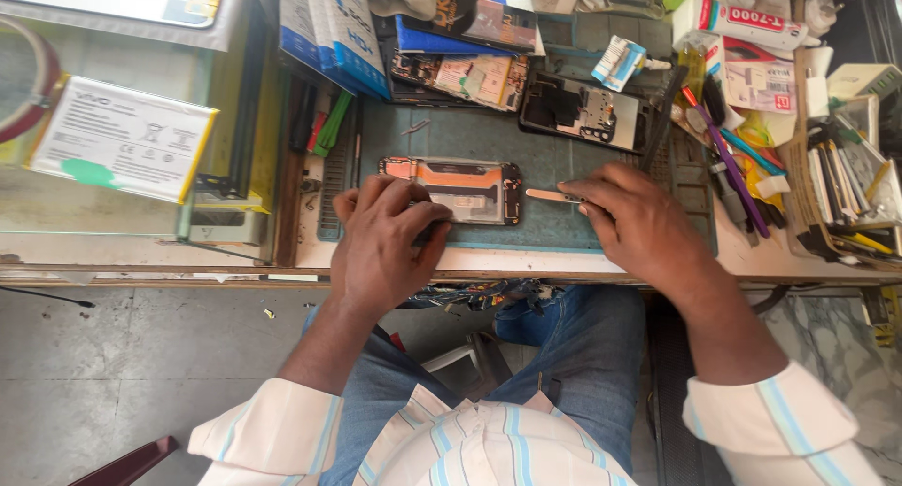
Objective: The person sits on the floor and handles a disassembled smartphone, peeling a protective film from a ribbon cable and placing it on the motherboard. The person then uses a small metal tool to press and adjust components on the phone's internal assembly.
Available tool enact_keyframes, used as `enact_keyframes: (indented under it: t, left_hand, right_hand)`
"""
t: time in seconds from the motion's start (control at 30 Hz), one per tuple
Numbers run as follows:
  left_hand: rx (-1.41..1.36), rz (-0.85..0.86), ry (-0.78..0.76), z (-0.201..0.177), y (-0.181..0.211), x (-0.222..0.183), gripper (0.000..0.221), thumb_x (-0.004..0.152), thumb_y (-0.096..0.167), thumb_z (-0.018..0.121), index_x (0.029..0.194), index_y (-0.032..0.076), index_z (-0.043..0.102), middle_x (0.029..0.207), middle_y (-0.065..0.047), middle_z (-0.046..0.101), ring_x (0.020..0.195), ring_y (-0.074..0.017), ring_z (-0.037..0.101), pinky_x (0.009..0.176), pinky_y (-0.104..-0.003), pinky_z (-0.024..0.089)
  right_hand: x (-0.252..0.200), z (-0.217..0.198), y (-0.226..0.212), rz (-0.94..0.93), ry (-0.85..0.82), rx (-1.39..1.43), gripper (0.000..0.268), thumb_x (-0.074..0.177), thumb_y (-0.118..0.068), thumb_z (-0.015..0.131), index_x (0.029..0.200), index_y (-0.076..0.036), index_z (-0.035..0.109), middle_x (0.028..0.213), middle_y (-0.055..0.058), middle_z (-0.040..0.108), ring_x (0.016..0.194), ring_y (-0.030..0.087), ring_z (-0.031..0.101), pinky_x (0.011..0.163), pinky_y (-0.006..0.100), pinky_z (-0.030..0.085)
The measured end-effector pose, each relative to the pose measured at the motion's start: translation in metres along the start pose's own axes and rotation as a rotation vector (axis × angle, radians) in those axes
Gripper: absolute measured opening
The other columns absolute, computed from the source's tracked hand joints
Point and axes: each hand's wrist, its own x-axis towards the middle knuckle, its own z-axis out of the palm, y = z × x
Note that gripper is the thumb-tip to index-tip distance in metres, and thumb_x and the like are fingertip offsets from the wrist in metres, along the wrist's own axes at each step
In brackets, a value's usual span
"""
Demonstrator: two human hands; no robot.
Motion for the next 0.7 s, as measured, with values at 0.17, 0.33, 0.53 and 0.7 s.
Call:
enact_keyframes:
  t: [0.17, 0.33, 0.53, 0.7]
  left_hand:
    - [-0.013, 0.033, 0.036, 0.001, 0.001, -0.001, 0.008, 0.088, 0.020, 0.079, 0.095, 0.017, 0.080, 0.093, -0.001, 0.068, 0.106, -0.0236, 0.061, 0.095, -0.041, 0.042]
    - [-0.012, 0.040, 0.035, 0.003, 0.001, -0.002, 0.011, 0.088, 0.022, 0.080, 0.097, 0.016, 0.080, 0.094, -0.003, 0.068, 0.104, -0.0250, 0.061, 0.093, -0.040, 0.049]
    - [0.008, 0.035, 0.025, 0.005, -0.001, -0.005, 0.017, 0.087, 0.024, 0.080, 0.102, 0.015, 0.080, 0.098, -0.004, 0.069, 0.106, -0.0244, 0.062, 0.095, -0.039, 0.048]
    - [0.063, -0.072, 0.134, 0.004, 0.002, -0.010, 0.039, 0.089, 0.035, 0.081, 0.120, 0.013, 0.073, 0.112, -0.005, 0.068, 0.116, -0.0256, 0.059, 0.099, -0.044, 0.032]
  right_hand:
    - [-0.008, 0.004, 0.000, 0.078, 0.119, -0.109, 0.028, 0.091, -0.006, 0.074, 0.119, -0.009, 0.073, 0.103, 0.011, 0.066, 0.105, 0.031, 0.065, 0.094, 0.044, 0.054]
    - [0.012, 0.003, -0.014, 0.041, 0.081, -0.025, 0.034, 0.093, -0.021, 0.076, 0.126, -0.012, 0.072, 0.121, 0.010, 0.069, 0.118, 0.031, 0.064, 0.105, 0.045, 0.050]
    - [0.040, 0.019, -0.031, -0.052, -0.075, 0.038, 0.081, 0.078, -0.040, 0.085, 0.146, -0.012, 0.052, 0.147, 0.013, 0.057, 0.136, 0.035, 0.051, 0.115, 0.050, 0.038]
    - [0.048, 0.021, -0.030, -0.009, -0.123, 0.036, 0.087, 0.076, -0.044, 0.087, 0.149, -0.014, 0.049, 0.143, 0.014, 0.059, 0.136, 0.036, 0.051, 0.116, 0.051, 0.038]
